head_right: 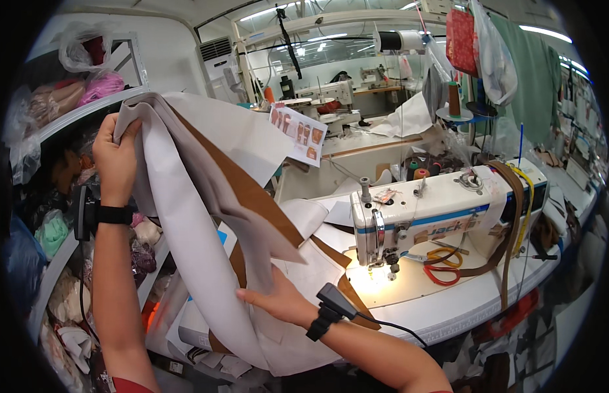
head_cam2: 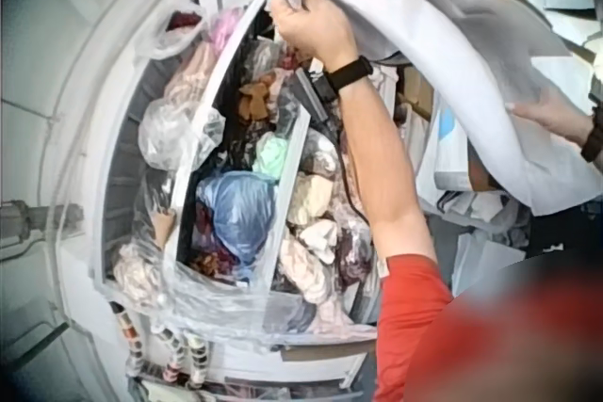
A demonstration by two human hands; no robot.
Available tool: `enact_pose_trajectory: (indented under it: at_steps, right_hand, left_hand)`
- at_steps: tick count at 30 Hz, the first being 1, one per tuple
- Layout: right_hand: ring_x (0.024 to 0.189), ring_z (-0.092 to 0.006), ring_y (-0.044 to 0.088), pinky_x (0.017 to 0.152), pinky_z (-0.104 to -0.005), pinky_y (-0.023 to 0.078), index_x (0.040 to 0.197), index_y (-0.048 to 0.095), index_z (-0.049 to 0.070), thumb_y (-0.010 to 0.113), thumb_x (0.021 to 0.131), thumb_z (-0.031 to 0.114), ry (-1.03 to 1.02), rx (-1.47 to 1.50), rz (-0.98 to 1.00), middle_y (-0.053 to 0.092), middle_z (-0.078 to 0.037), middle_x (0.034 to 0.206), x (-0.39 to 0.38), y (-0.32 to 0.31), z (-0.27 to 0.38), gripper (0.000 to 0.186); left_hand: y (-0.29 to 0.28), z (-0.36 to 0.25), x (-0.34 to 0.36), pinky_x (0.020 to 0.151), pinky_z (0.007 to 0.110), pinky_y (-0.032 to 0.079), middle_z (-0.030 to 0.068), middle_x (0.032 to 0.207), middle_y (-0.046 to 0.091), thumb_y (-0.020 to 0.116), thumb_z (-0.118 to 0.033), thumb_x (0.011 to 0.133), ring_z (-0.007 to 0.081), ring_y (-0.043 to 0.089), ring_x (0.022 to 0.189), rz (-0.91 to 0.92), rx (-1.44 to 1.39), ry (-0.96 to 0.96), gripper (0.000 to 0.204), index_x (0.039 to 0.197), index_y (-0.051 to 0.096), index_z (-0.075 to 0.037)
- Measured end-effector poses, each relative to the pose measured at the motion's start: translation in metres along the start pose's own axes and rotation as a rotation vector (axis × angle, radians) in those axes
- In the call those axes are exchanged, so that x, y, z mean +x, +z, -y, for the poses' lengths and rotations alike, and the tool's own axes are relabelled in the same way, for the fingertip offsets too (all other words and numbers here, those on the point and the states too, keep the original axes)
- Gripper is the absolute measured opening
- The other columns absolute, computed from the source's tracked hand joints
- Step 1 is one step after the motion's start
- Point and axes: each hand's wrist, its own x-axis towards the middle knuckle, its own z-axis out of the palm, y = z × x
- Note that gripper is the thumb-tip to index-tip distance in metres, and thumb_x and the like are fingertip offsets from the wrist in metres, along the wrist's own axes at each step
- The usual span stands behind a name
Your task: The person is sewing pieces of brown and white fabric together using an industrial sewing machine.
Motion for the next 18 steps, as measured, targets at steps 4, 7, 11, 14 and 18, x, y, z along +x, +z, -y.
enact_pose_trajectory:
  at_steps: [4,7,11,14,18]
  right_hand:
    - [0.143,-0.0321,0.04,0.116,-0.0378,0.035,0.152,0.024,-0.014,0.073,0.09,0.051,-0.03,0.027,0.0,0.039,-0.029,0.152,0.022,0.02,0.015,0.103]
    - [0.134,-0.0201,0.045,0.111,-0.0341,0.039,0.156,0.025,-0.004,0.061,0.102,0.042,-0.079,0.304,0.03,0.04,-0.016,0.153,0.026,0.041,0.032,0.08]
    - [0.126,-0.0135,0.048,0.107,-0.0307,0.039,0.156,0.035,0.005,0.042,0.106,0.054,-0.029,0.531,0.419,0.047,-0.009,0.15,0.018,0.048,0.031,0.071]
    - [0.138,-0.0189,0.046,0.117,-0.0377,0.033,0.155,0.037,0.008,0.024,0.101,0.071,-0.018,1.153,0.52,0.05,-0.009,0.15,0.029,0.043,0.029,0.084]
    - [0.134,-0.0171,0.048,0.114,-0.0352,0.037,0.155,0.036,0.008,0.03,0.104,0.066,0.024,1.092,0.363,0.051,-0.008,0.147,0.042,0.032,0.051,0.078]
  left_hand:
    - [-0.013,-0.019,0.001,0.073,0.025,0.047,0.0003,0.083,0.066,0.069,-0.01,0.095,0.0067,0.056,0.077,-0.079,0.076,0.122,0.01,0.102,0.067,-0.002]
    - [-0.01,-0.035,0.003,0.075,0.024,0.049,0.0,0.087,0.069,0.067,-0.006,0.096,0.0046,0.06,0.082,-0.107,0.089,0.226,0.009,0.105,0.069,-0.005]
    - [-0.016,-0.047,-0.002,0.077,0.024,0.05,0.0019,0.092,0.072,0.066,-0.005,0.097,0.005,0.062,0.085,-0.109,0.204,0.272,0.012,0.109,0.07,-0.007]
    - [-0.011,-0.049,-0.01,0.077,0.024,0.05,0.0015,0.092,0.072,0.066,-0.005,0.097,0.0055,0.062,0.085,-0.082,0.152,0.285,0.011,0.108,0.07,-0.005]
    - [-0.001,-0.049,-0.016,0.075,0.023,0.049,-0.0002,0.088,0.069,0.067,-0.006,0.097,0.0054,0.06,0.082,-0.047,0.062,0.244,0.008,0.104,0.068,-0.004]
